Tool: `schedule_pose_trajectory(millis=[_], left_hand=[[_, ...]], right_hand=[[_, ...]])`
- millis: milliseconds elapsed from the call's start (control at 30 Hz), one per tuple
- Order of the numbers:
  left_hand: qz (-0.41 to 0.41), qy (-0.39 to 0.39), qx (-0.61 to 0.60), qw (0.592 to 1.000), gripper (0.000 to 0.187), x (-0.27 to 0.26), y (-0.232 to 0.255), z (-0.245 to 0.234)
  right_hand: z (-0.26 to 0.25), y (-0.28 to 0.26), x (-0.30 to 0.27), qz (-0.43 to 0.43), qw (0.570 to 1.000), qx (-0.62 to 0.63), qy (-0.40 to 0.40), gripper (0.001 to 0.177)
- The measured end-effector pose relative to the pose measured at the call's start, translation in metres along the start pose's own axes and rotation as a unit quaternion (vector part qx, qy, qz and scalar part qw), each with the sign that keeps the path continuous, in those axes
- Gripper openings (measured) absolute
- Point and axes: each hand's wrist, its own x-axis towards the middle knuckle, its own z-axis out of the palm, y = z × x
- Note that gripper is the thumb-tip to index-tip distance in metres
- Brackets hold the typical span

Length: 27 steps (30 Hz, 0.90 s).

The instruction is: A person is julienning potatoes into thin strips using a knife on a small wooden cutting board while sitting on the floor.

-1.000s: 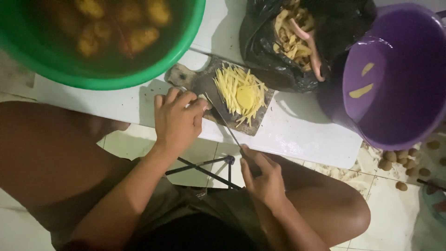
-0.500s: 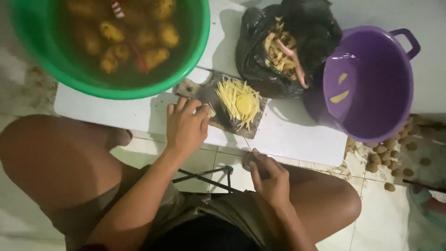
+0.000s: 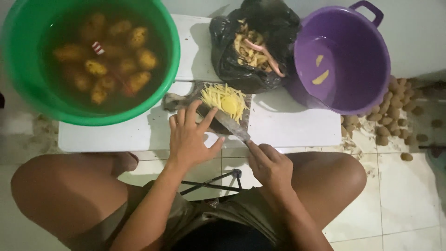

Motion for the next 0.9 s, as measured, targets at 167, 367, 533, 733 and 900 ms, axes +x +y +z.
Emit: schedule_pose_trajectory(millis=[167,367,533,733,900], left_hand=[[-0.014,-0.031,0.01,0.999,0.08,0.013,-0.005,0.014],[-0.052,-0.043,-0.049,0.997,0.091,0.02,-0.006,0.001],[-0.104,0.024,-0.042,0.993,0.069,0.014,-0.021,0.005],[-0.161,0.0,0.043,0.986,0.043,0.001,-0.032,0.009],[-0.166,-0.054,0.05,0.983,0.033,-0.001,-0.027,0.0]], right_hand=[[0.001,0.003,-0.008,0.013,1.0,0.0,0.005,0.029],[-0.007,0.003,-0.012,0.145,0.973,0.173,-0.049,0.035],[-0.017,-0.006,-0.011,0.22,0.931,0.27,-0.106,0.041],[-0.015,-0.02,-0.005,0.218,0.902,0.33,-0.175,0.035],[-0.015,-0.02,0.002,0.204,0.903,0.327,-0.19,0.034]])
